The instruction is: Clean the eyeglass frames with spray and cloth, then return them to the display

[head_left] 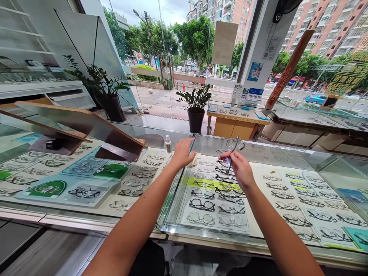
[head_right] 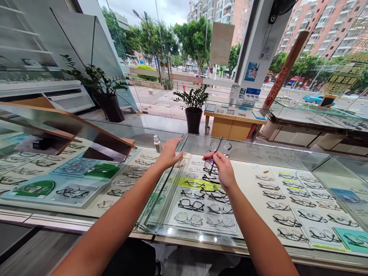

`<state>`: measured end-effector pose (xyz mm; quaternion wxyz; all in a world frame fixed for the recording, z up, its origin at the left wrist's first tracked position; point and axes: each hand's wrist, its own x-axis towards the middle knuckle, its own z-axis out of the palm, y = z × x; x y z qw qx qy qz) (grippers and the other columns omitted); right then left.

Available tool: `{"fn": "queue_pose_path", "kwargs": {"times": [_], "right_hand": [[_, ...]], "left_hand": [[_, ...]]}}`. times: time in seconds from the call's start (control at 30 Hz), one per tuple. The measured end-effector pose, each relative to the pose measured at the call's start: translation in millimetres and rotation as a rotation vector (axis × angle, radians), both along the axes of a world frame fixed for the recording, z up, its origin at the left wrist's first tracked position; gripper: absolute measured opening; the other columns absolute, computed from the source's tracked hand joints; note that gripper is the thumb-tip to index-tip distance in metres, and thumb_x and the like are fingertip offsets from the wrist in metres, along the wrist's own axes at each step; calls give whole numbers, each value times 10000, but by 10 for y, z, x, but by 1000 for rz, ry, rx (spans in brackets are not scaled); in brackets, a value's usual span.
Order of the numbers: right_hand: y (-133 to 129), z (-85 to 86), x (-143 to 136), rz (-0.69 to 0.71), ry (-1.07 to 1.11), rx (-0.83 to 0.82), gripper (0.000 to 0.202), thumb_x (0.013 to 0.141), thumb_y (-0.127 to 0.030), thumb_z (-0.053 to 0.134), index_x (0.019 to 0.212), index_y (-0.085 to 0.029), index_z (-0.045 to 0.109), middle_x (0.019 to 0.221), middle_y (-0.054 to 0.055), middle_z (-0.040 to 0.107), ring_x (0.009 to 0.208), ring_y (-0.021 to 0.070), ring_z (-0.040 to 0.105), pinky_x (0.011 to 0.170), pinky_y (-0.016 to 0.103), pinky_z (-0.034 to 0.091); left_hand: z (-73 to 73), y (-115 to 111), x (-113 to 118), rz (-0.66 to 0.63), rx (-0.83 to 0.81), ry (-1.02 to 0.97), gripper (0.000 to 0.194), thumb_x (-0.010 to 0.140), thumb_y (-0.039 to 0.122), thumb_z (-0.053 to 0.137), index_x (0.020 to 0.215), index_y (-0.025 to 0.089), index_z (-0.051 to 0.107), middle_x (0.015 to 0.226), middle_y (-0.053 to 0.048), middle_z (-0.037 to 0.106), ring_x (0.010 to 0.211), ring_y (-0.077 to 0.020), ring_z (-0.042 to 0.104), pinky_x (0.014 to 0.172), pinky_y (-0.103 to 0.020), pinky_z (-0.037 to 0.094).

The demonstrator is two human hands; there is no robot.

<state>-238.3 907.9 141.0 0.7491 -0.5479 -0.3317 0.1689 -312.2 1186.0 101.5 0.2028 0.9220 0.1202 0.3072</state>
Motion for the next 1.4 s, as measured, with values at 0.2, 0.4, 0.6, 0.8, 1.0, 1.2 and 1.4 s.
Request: {"fn": "queue_pose_path", "kwargs": {"times": [0.2, 0.4, 0.6, 0.8, 1.0, 1.2, 1.4], "right_hand": [[5, 4, -1, 0, -15, -5, 280, 1004, -477, 620, 979, -246, 777, 1071, 59, 770, 1078, 253, 682, 1086, 413, 466], [-6, 13, -8, 1, -10, 1, 262, 1011, -447, 615, 967, -244, 774, 1062, 53, 765, 1083, 253, 679, 1091, 417, 454], [-27, 66, -45, 6, -7, 5, 248, 995, -455, 632, 954, -248, 763, 1056, 58, 771, 1079, 263, 682, 1082, 427, 467], [-48, 109, -89, 16, -37, 0, 257, 1018, -438, 601, 950, -252, 766, 1048, 58, 761, 1063, 264, 680, 1074, 433, 471], [-40, 111, -107, 19, -50, -9, 269, 1015, -451, 606, 945, -248, 769, 1042, 66, 762, 1058, 274, 682, 1068, 443, 480], [-41, 99, -109, 27, -50, -23, 267, 1020, -438, 601, 947, -252, 778, 1036, 58, 761, 1055, 263, 681, 1058, 423, 476], [-34, 92, -112, 31, -63, -52, 269, 1010, -448, 611, 949, -250, 784, 1030, 59, 766, 1048, 265, 680, 1052, 426, 480]], "left_hand": [[-258, 141, 133, -138, -167, 251, 351, 834, 273, 658, 1162, 219, 771, 1310, -154, 743, 1276, -364, 629, 1110, -448, 436], [-224, 194, 135, -18, -259, 140, 361, 964, 462, 521, 806, 222, 740, 809, -105, 738, 837, -295, 666, 774, -346, 449], [-99, 208, 120, 75, -417, -51, 513, 1005, 585, 393, 846, 201, 694, 770, -61, 693, 757, -228, 629, 666, -292, 414], [76, 128, 43, -19, -606, -63, 493, 972, 604, 474, 716, 209, 621, 624, -19, 616, 589, -179, 559, 571, -275, 396], [210, 31, -2, -92, -733, 4, 458, 929, 606, 568, 677, 224, 560, 584, -11, 581, 551, -177, 535, 540, -284, 400], [258, -25, -51, -193, -931, 245, 187, 759, 365, 692, 762, 209, 591, 713, -36, 680, 622, -196, 649, 568, -293, 505], [331, -42, -137, -295, -970, 319, 239, 722, 353, 730, 891, 204, 651, 882, -51, 737, 841, -217, 712, 678, -277, 539]]}}
